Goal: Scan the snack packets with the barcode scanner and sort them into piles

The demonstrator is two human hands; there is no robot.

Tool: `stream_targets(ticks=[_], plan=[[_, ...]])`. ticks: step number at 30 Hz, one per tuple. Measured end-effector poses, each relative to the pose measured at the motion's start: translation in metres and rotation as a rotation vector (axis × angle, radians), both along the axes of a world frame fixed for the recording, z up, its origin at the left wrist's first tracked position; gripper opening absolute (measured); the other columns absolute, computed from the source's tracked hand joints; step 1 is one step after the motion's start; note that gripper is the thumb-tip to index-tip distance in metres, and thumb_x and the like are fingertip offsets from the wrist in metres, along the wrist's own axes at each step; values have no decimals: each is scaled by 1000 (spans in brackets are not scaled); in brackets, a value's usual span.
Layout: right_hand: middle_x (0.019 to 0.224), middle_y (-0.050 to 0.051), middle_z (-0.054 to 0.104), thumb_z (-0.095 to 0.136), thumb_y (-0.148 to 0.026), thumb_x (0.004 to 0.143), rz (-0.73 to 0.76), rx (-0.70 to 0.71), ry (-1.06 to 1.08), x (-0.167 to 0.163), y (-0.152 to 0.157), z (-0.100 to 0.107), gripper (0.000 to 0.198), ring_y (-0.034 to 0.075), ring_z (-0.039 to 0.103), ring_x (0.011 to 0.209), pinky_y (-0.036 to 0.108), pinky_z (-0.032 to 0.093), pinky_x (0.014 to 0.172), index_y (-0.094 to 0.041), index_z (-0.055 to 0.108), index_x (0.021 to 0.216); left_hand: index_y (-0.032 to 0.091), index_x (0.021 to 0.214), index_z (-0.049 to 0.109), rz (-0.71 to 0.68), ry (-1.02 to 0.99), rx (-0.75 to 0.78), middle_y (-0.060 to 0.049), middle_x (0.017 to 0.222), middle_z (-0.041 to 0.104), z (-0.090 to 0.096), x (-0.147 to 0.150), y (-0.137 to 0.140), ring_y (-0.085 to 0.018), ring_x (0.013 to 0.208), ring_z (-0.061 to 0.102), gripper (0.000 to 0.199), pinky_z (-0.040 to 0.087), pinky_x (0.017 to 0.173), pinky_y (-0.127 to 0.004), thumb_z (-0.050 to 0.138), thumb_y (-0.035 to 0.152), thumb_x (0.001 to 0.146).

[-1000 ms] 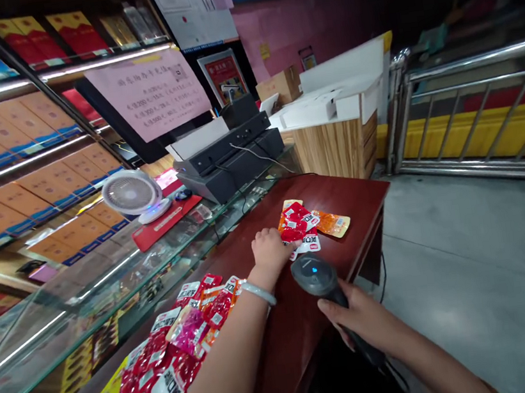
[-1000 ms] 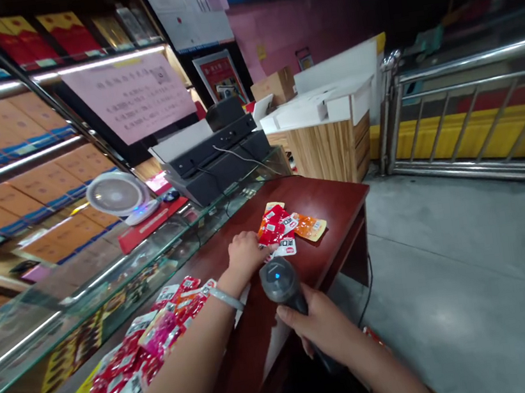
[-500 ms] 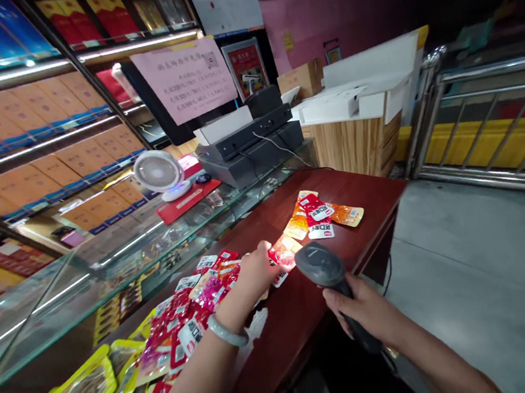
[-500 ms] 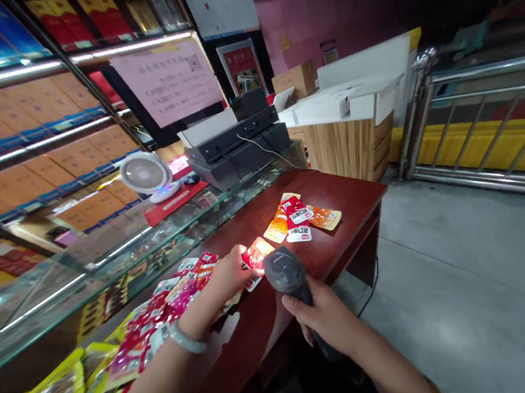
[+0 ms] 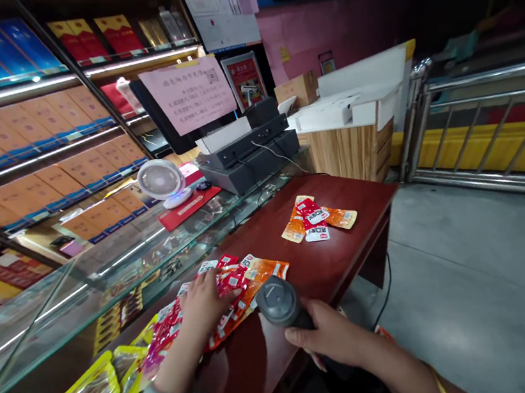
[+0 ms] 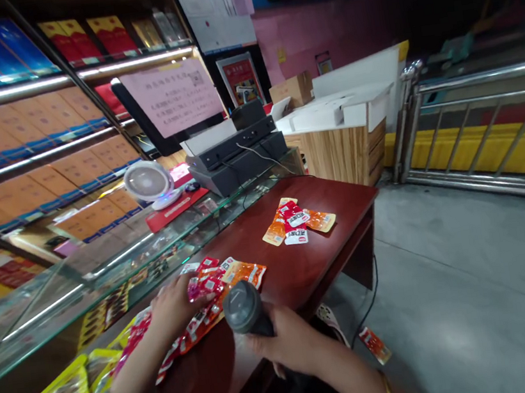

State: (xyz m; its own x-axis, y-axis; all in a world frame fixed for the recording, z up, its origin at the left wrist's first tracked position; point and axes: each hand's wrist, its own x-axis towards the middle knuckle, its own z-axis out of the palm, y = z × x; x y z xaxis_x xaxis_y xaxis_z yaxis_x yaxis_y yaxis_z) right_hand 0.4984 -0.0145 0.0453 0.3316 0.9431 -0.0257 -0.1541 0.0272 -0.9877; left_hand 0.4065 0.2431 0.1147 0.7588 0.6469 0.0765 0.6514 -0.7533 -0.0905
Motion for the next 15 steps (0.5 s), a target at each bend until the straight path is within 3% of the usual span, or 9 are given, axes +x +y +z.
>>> stream_targets(ticks=[3,6,11,15], plan=[[51,-12,49,66,-55,88,-94,-38,-34,21,-6,-8,40,9,47,36,18,41,38,-21,54,104,27,130,63,-118,-72,-69,-11,140,62,-6,40,-11,-32,129,56,46,42,107,-46,60,47,89],[46,-13,48,64,-62,87,-199,-86,-38,43,-19,-12,47,10,46,35,20,41,38,-21,51,105,25,127,66,-249,-108,-168,-11,135,66,-16,99,-29,-28,124,59,46,43,105,-39,58,52,91],[48,-13,48,63,-64,86,-329,-114,10,66,-38,-17,48,9,46,37,19,41,39,-22,49,104,21,120,70,-221,-27,-216,-17,127,68,-33,190,-51,-32,119,62,48,47,94,-40,57,56,90],[52,-13,49,63,-65,86,-360,-112,32,71,-46,-27,49,9,47,37,20,41,40,-22,49,104,20,101,72,-144,5,-199,-18,123,69,-38,222,-53,-37,119,61,39,44,94,-44,69,52,80]])
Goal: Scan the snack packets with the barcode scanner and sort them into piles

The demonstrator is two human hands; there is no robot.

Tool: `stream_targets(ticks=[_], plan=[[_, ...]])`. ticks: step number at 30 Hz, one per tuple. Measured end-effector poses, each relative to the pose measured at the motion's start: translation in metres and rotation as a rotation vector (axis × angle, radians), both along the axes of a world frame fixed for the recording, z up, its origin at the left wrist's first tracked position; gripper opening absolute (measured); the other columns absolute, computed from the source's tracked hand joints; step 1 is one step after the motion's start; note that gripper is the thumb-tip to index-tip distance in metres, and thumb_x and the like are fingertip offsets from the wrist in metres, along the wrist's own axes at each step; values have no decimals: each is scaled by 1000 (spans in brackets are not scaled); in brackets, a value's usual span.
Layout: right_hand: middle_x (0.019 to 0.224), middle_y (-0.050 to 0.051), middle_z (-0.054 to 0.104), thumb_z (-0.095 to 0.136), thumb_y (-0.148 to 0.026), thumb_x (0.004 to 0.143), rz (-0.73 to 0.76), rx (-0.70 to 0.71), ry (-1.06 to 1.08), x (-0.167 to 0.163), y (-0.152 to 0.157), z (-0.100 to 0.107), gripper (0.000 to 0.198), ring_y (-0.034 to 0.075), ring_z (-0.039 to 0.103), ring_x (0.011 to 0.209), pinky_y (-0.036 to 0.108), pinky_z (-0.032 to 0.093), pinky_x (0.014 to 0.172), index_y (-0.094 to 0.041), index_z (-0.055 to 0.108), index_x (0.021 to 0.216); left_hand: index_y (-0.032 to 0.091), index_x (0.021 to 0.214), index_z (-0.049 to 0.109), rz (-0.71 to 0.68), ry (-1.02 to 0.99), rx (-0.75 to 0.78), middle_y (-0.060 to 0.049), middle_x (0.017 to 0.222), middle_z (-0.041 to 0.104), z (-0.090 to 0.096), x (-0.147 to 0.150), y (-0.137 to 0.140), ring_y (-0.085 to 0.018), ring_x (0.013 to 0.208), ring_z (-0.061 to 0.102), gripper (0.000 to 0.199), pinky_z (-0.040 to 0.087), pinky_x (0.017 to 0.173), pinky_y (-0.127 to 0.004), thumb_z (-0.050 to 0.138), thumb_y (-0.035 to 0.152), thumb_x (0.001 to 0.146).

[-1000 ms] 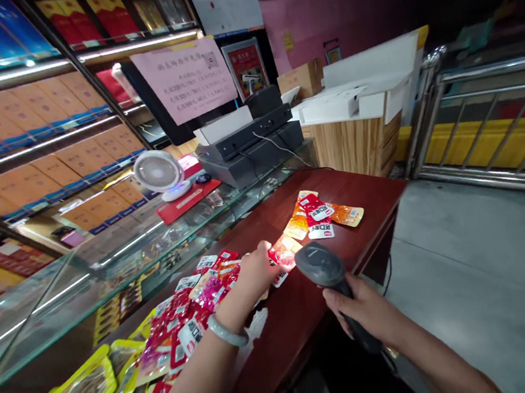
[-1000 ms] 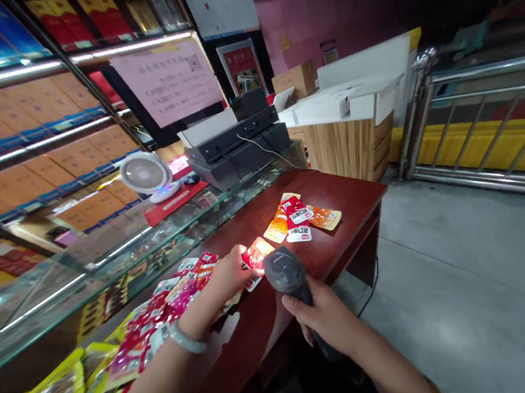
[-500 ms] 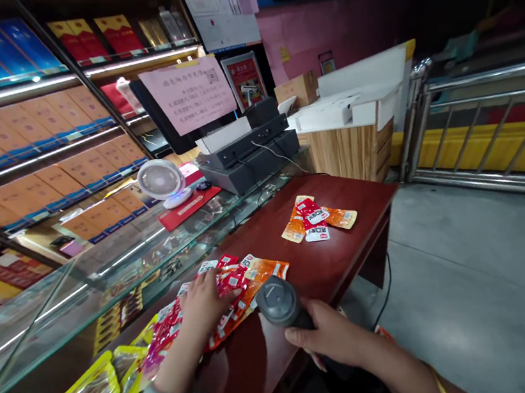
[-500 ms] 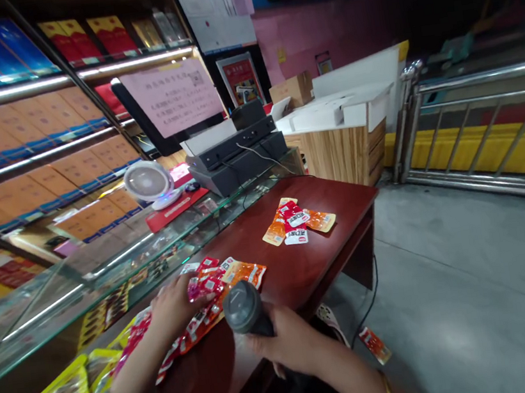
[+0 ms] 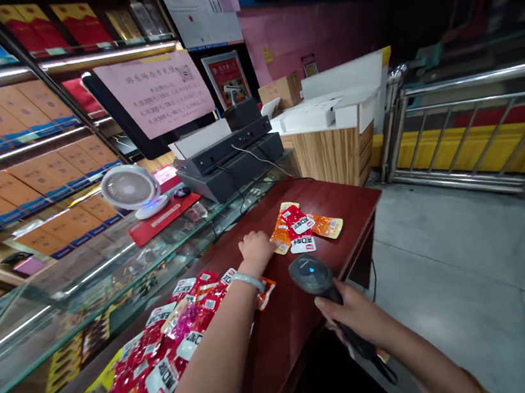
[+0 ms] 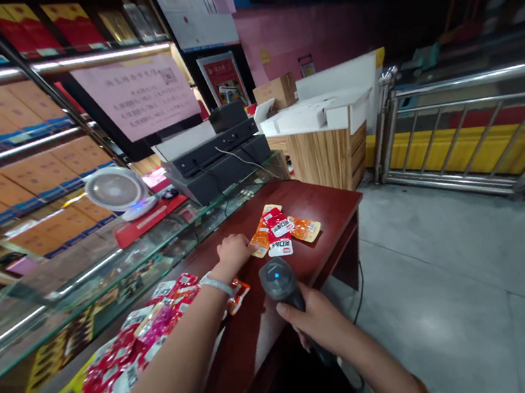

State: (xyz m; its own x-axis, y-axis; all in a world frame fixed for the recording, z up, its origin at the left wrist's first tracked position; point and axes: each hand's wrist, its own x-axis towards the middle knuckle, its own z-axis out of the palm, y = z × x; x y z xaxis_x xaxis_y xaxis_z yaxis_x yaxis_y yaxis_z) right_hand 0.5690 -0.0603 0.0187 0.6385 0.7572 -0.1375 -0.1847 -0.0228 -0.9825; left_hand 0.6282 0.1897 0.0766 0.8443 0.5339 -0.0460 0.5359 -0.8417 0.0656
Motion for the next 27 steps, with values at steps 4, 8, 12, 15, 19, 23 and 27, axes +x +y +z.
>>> stream_targets(ticks=[4,8,12,15,19,23,27], plan=[[52,-12,49,64,-65,85,-5,-21,-8,-2,-2,1,48,9,48,38,20,40,40,-22,50,102,22,94,64,24,-57,-158,-8,103,75,-3,-8,8,-27,102,67,26,44,90,-39,68,45,83],[49,-12,48,64,-63,85,20,-56,-40,-10,1,14,46,10,48,37,20,41,40,-22,52,102,23,88,58,53,-232,-334,1,79,68,-6,-42,20,-17,79,63,21,44,71,-26,70,39,81],[44,-12,49,62,-61,87,97,-31,-89,-25,11,24,46,11,47,35,21,41,40,-20,51,104,23,86,55,58,-333,-387,4,71,61,-5,-82,26,-14,69,58,22,40,64,-23,69,40,80],[45,-13,47,61,-64,87,142,19,-64,-38,19,26,46,10,44,34,21,40,38,-21,49,101,22,84,56,54,-363,-339,2,74,63,-1,-107,26,-15,71,58,20,40,65,-24,67,38,82],[47,-13,47,63,-62,87,213,39,-52,-56,24,27,44,10,45,35,21,40,39,-22,50,100,21,86,57,43,-342,-269,-1,80,65,11,-141,32,-16,76,60,14,41,67,-26,62,34,85],[49,-13,47,67,-60,85,269,27,-28,-65,22,30,45,9,45,36,21,41,40,-21,51,103,22,97,59,119,-138,-203,-3,83,69,33,-178,49,-21,78,64,25,44,71,-30,63,44,85],[54,-12,48,67,-58,86,268,29,-43,-61,15,27,46,8,46,37,19,39,39,-20,52,105,22,106,63,171,-32,160,-13,112,72,51,-188,59,-34,112,61,39,44,93,-44,64,54,84]])
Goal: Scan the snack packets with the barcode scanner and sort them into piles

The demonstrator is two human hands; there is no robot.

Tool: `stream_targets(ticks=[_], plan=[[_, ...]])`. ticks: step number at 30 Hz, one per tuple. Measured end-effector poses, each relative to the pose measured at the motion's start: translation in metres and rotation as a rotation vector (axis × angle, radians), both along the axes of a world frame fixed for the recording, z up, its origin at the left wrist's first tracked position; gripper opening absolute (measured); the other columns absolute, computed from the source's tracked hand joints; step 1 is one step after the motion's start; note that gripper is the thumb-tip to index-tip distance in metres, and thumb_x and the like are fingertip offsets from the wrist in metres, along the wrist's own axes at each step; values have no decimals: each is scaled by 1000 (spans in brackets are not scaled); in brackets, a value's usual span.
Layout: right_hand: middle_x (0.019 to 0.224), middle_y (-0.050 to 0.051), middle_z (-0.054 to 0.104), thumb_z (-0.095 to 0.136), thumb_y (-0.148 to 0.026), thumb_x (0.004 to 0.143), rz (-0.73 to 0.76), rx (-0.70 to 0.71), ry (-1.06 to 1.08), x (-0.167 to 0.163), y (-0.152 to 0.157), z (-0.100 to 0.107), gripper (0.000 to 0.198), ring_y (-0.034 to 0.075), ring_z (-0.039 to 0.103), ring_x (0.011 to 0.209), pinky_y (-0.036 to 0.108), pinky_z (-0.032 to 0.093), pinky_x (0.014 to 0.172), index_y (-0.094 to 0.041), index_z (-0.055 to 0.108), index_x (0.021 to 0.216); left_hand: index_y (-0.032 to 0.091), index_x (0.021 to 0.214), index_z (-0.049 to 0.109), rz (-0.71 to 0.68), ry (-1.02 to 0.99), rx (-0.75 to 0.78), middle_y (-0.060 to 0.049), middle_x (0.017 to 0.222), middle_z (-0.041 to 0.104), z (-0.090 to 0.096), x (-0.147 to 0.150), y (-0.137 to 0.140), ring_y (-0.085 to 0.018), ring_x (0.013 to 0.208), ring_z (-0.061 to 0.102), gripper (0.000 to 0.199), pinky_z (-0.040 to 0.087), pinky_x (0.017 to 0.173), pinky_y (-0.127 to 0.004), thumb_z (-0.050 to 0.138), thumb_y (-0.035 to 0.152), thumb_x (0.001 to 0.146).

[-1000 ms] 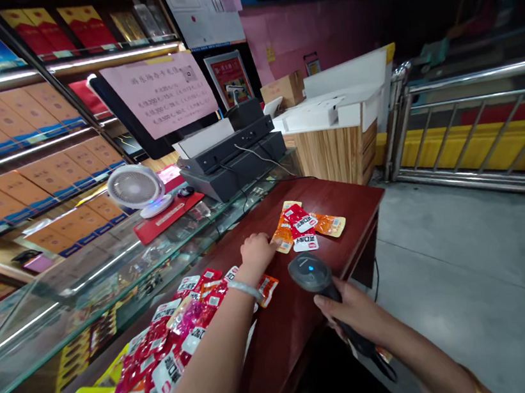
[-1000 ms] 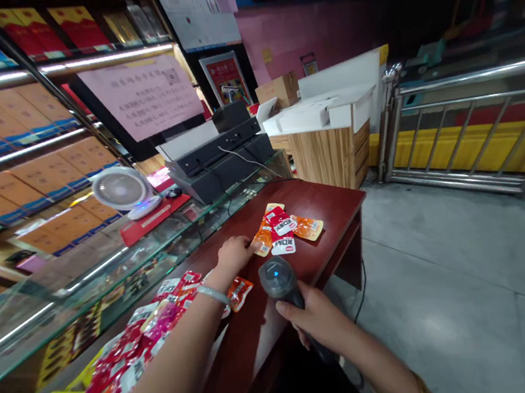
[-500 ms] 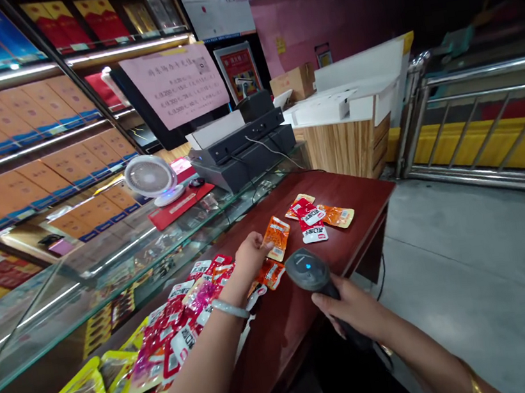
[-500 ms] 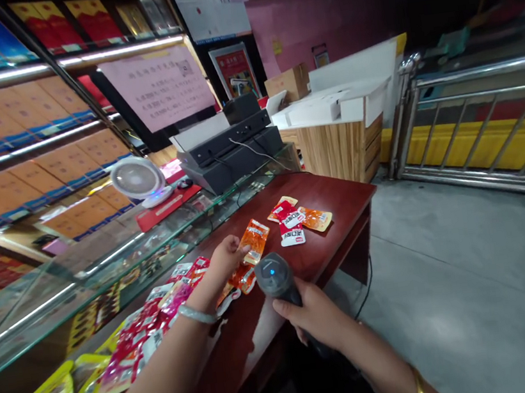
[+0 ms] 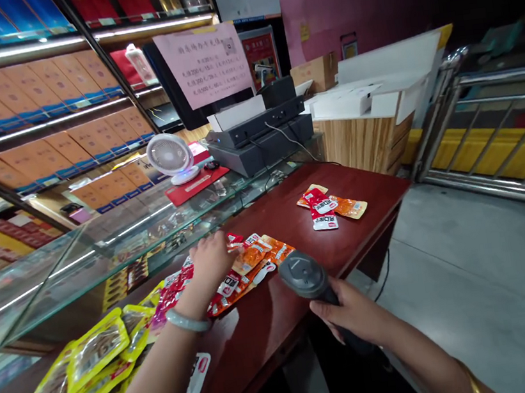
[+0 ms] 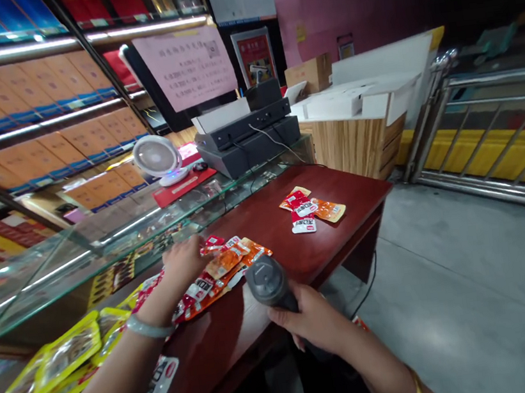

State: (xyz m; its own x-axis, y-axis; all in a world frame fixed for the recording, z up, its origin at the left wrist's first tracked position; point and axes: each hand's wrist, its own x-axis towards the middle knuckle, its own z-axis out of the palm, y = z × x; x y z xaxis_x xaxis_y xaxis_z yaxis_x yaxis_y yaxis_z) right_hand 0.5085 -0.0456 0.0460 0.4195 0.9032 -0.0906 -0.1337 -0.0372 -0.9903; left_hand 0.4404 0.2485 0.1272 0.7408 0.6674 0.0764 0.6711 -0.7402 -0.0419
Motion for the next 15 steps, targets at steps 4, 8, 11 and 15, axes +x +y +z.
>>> stream_targets(ticks=[4,8,11,15], plan=[[57,-11,49,66,-61,87,-75,-23,-34,15,-13,-8,47,8,47,38,19,41,40,-19,52,103,27,110,67,-96,-92,14,-10,123,70,-3,48,-21,-32,119,59,41,44,98,-45,58,60,88],[54,-11,48,63,-65,88,-154,-55,-71,31,-29,-16,51,9,49,39,20,41,40,-19,53,106,28,110,71,-231,-114,-155,-8,122,72,-19,135,-59,-30,119,61,51,46,97,-40,52,69,88],[51,-11,47,62,-68,87,-209,-76,-52,40,-42,-22,56,10,48,38,20,40,39,-18,52,111,22,112,73,-158,-59,-286,-16,126,70,-31,197,-82,-36,122,60,74,45,99,-44,39,82,85],[49,-13,46,64,-70,85,-288,-102,23,47,-54,-31,60,10,47,36,20,40,39,-19,50,114,14,126,66,-95,-82,-272,-24,138,61,-47,249,-101,-40,132,51,91,38,107,-49,47,87,75]])
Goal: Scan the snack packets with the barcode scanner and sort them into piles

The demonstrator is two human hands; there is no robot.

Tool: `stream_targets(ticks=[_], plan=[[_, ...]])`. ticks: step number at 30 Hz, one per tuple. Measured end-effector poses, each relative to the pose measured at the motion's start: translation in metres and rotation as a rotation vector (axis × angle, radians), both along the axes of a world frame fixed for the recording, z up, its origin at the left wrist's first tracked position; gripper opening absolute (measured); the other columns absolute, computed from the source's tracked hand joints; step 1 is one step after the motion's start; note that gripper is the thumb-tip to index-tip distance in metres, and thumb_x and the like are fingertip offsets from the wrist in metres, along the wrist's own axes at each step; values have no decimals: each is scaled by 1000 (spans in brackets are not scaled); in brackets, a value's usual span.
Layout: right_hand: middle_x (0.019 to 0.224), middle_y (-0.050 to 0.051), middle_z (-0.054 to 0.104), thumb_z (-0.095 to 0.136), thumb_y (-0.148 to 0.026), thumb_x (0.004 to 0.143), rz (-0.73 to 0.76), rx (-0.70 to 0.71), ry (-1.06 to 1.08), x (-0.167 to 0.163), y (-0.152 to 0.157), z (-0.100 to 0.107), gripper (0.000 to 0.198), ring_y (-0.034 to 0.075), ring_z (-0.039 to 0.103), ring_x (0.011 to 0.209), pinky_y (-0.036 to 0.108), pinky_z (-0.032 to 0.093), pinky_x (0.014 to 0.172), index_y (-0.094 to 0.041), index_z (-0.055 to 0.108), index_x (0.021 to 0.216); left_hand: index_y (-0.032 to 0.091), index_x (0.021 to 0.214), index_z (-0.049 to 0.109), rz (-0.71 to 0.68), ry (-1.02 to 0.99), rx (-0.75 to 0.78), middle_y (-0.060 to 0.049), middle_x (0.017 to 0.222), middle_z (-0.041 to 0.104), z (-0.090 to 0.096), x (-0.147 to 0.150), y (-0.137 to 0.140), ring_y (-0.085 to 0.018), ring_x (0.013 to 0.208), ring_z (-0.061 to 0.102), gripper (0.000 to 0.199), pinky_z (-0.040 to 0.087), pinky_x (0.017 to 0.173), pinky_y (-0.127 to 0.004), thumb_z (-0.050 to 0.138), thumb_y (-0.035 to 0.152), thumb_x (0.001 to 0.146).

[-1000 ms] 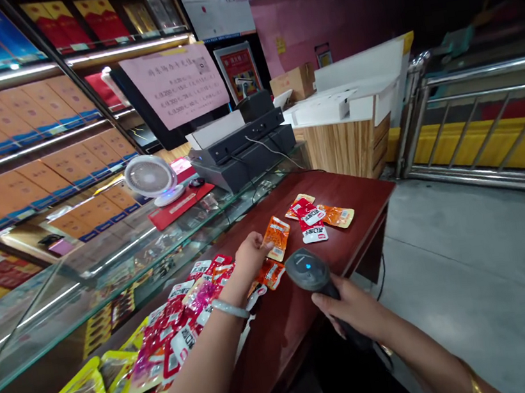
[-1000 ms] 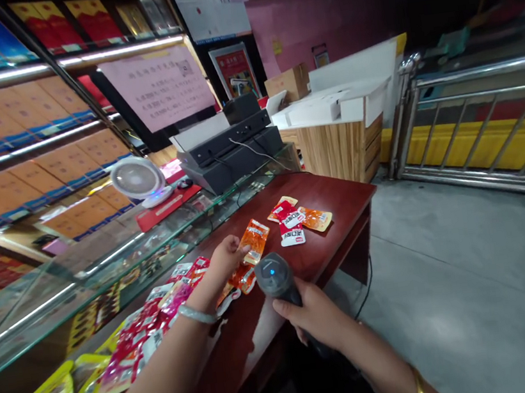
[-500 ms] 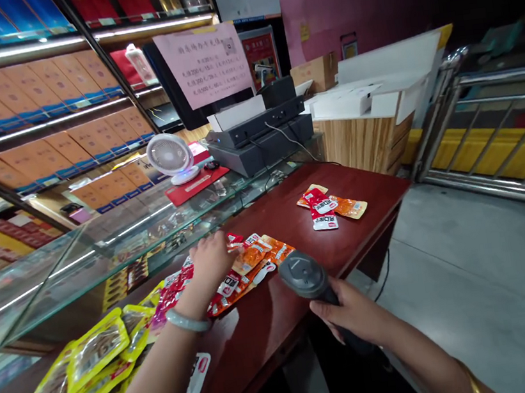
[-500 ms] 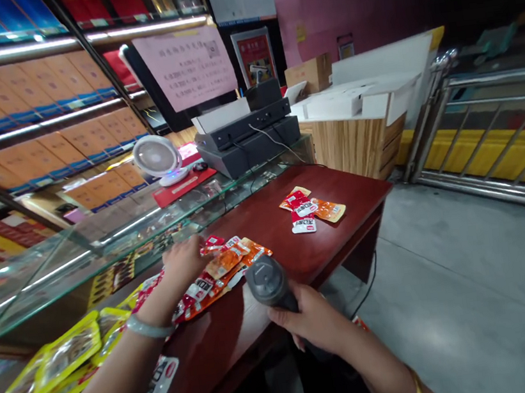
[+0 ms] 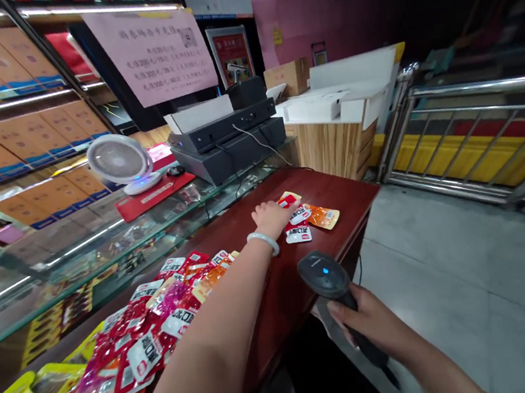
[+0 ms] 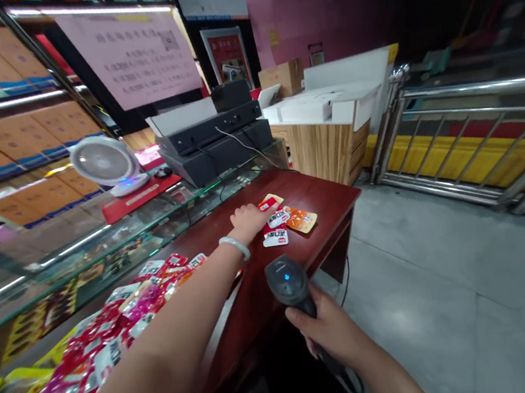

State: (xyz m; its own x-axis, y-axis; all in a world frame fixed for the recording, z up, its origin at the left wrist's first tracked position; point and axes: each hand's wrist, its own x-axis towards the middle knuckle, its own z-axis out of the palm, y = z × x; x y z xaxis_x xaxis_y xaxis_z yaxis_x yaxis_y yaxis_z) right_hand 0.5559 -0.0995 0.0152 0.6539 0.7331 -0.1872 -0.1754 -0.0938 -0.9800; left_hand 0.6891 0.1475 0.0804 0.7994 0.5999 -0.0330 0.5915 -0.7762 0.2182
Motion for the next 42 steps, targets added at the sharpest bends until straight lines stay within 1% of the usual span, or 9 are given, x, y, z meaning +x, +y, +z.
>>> stream_targets(ticks=[7,14,19,23,29,33,38,40,42], plan=[[49,-11,52,66,-67,86,-45,7,18,10,-6,-5,53,10,48,37,20,40,39,-20,50,106,17,120,63,35,18,-125,-23,131,65,-16,7,14,-40,129,56,78,43,101,-47,77,70,63],[51,-11,53,65,-67,85,-82,79,-21,15,9,6,50,10,48,37,20,41,39,-23,48,100,21,102,59,12,-415,-332,-7,95,74,-20,-24,54,-23,91,71,49,49,76,-30,84,48,70],[48,-11,51,64,-63,87,-118,134,-87,11,19,25,43,10,48,37,20,40,40,-24,48,93,21,90,56,-162,-544,-669,5,64,62,-17,-62,61,-14,60,62,41,46,59,-24,85,39,67],[48,-11,51,64,-59,89,-103,185,-126,2,27,37,39,9,48,37,20,40,41,-23,50,93,22,90,57,-272,-496,-731,6,64,61,-16,-113,62,-12,54,57,44,41,53,-22,84,42,63],[50,-11,52,65,-60,90,-13,213,-72,-21,42,36,41,9,48,38,20,42,42,-22,52,96,21,86,58,-219,-421,-593,6,65,59,-11,-181,63,-12,56,55,32,40,53,-22,77,37,66],[49,-12,50,66,-58,88,85,164,-69,-37,51,35,40,9,48,37,20,41,41,-21,51,95,22,95,61,-94,-297,-429,3,71,64,5,-215,76,-16,62,59,35,43,58,-25,74,44,71],[55,-12,48,69,-58,84,186,151,-17,-46,57,27,44,8,45,36,21,40,39,-21,53,101,26,101,66,29,14,84,-7,98,73,35,-246,104,-30,96,66,33,48,82,-37,70,49,78],[54,-13,48,69,-60,83,199,141,-5,-46,57,22,47,9,45,36,21,41,39,-21,52,104,27,106,68,32,3,280,-10,116,72,40,-243,103,-35,114,61,35,45,95,-43,71,48,78],[53,-13,47,69,-62,82,185,118,-1,-43,54,19,50,9,45,36,21,40,39,-21,52,105,28,111,68,-48,-62,311,-9,124,70,39,-227,90,-33,120,58,34,42,103,-43,69,47,83]])
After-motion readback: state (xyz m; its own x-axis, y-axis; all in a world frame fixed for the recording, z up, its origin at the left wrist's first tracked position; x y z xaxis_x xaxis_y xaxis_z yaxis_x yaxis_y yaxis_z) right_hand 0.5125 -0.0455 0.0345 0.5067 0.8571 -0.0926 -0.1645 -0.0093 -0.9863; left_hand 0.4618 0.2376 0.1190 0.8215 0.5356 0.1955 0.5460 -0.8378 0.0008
